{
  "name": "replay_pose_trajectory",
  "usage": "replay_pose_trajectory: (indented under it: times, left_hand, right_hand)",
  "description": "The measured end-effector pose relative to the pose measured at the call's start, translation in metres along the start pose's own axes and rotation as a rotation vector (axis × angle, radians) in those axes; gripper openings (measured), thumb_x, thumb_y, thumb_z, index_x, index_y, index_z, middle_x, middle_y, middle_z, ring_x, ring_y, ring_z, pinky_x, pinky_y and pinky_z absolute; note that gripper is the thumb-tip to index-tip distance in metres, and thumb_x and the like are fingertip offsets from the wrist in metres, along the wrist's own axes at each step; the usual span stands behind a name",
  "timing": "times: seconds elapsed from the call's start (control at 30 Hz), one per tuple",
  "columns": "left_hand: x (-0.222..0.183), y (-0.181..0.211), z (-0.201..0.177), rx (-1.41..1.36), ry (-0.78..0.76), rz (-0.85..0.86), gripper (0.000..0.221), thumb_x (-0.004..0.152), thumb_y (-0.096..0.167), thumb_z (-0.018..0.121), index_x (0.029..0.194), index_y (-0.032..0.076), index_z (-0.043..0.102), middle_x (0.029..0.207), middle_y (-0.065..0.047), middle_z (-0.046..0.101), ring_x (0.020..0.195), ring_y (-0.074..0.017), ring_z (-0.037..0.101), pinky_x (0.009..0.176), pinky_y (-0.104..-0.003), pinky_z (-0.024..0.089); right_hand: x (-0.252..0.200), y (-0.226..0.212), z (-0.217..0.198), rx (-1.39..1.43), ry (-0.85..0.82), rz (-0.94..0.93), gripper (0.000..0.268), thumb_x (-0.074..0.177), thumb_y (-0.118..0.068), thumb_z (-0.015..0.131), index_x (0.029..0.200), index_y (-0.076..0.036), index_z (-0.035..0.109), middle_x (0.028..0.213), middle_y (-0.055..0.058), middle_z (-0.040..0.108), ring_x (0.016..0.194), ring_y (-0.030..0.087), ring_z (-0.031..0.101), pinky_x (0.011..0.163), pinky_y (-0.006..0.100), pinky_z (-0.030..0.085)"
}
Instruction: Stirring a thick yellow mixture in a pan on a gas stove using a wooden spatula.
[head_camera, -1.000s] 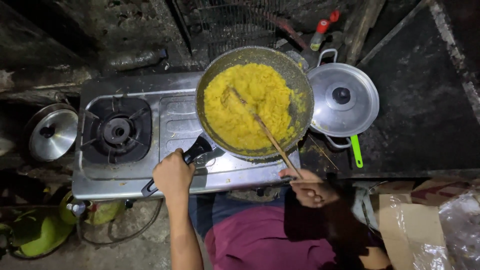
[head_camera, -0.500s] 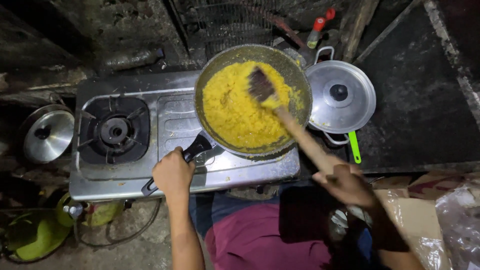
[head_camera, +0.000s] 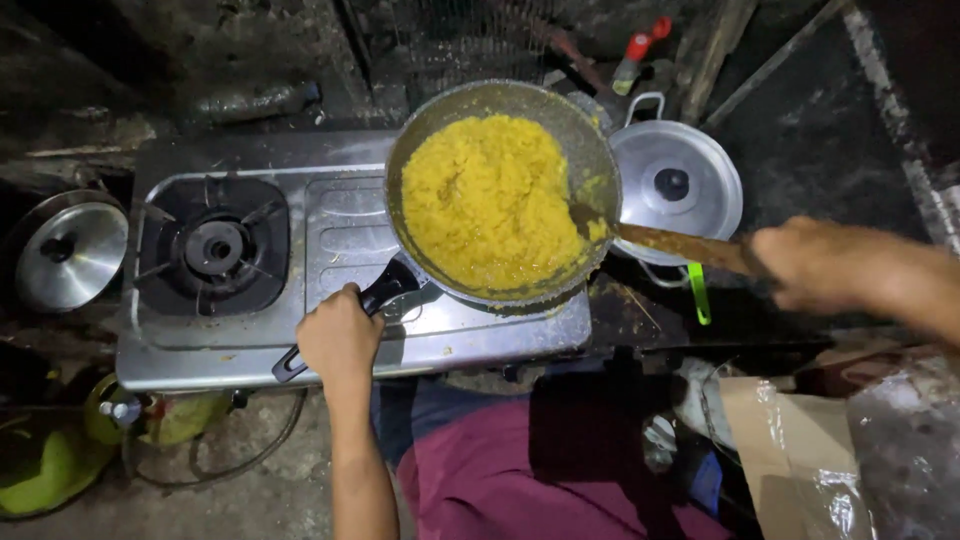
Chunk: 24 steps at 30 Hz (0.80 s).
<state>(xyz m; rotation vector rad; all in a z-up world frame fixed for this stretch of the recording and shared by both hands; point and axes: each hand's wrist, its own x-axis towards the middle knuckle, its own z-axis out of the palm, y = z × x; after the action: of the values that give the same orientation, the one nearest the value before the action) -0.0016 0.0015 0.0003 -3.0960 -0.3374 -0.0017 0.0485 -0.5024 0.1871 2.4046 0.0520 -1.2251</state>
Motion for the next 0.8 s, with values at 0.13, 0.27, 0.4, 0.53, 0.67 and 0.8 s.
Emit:
replay_pose_trajectory:
  times: [0.13, 0.27, 0.4, 0.53, 0.67, 0.8]
  left_hand:
    - [-0.003, 0.002, -0.002, 0.004, -0.001, 0.004, 0.027, 0.069, 0.035, 0.079, 0.087, 0.019, 0.067, 0.075, -0.008, 0.074, 0.069, -0.0356, 0.074, 0.057, -0.044, 0.055]
    - [0.0, 0.003, 0.001, 0.024, 0.028, 0.001, 0.023, 0.067, 0.031, 0.078, 0.084, 0.02, 0.067, 0.071, -0.006, 0.073, 0.065, -0.0327, 0.073, 0.054, -0.042, 0.054]
    - [-0.005, 0.003, -0.001, -0.02, 0.068, -0.023, 0.028, 0.073, 0.022, 0.074, 0.1, 0.02, 0.079, 0.072, -0.003, 0.073, 0.065, -0.0286, 0.074, 0.065, -0.036, 0.057]
    - [-0.005, 0.005, -0.005, -0.019, 0.089, -0.018, 0.026, 0.073, 0.024, 0.073, 0.098, 0.021, 0.078, 0.072, -0.003, 0.073, 0.065, -0.0295, 0.075, 0.064, -0.038, 0.057]
    - [-0.004, 0.005, -0.006, -0.013, 0.105, -0.008, 0.025, 0.073, 0.026, 0.073, 0.097, 0.021, 0.077, 0.072, -0.003, 0.073, 0.066, -0.0299, 0.075, 0.064, -0.04, 0.058]
    - [-0.005, 0.003, -0.003, -0.036, 0.077, -0.018, 0.026, 0.073, 0.026, 0.072, 0.098, 0.021, 0.077, 0.072, -0.004, 0.073, 0.067, -0.0308, 0.075, 0.066, -0.04, 0.058]
  right_hand:
    - [-0.005, -0.006, -0.008, 0.209, -0.152, -0.076, 0.026, 0.089, -0.027, 0.067, 0.112, -0.02, 0.058, 0.058, 0.003, 0.073, 0.036, 0.011, 0.06, 0.033, 0.024, 0.041]
    - [0.024, -0.043, 0.024, 0.7, -0.29, -0.397, 0.04, 0.093, -0.016, 0.073, 0.131, -0.01, 0.067, 0.046, 0.002, 0.054, 0.03, 0.012, 0.046, 0.027, 0.025, 0.032]
    - [0.05, -0.104, 0.065, 1.286, -0.188, -0.717, 0.03, 0.087, -0.005, 0.073, 0.114, 0.006, 0.069, 0.037, 0.015, 0.056, 0.018, 0.015, 0.046, 0.014, 0.026, 0.03]
    - [0.013, -0.15, 0.057, 1.529, -0.222, -0.608, 0.038, 0.087, -0.006, 0.071, 0.121, 0.011, 0.068, 0.044, 0.003, 0.046, 0.024, 0.008, 0.041, 0.02, 0.02, 0.028]
    - [0.029, -0.163, 0.083, 1.825, -0.244, -0.712, 0.033, 0.091, 0.004, 0.068, 0.122, 0.011, 0.063, 0.043, 0.008, 0.038, 0.019, 0.014, 0.036, 0.016, 0.023, 0.025]
    - [0.043, -0.187, 0.114, 1.99, -0.302, -0.745, 0.047, 0.093, 0.002, 0.069, 0.137, 0.01, 0.057, 0.042, 0.003, 0.039, 0.021, 0.012, 0.036, 0.017, 0.024, 0.026]
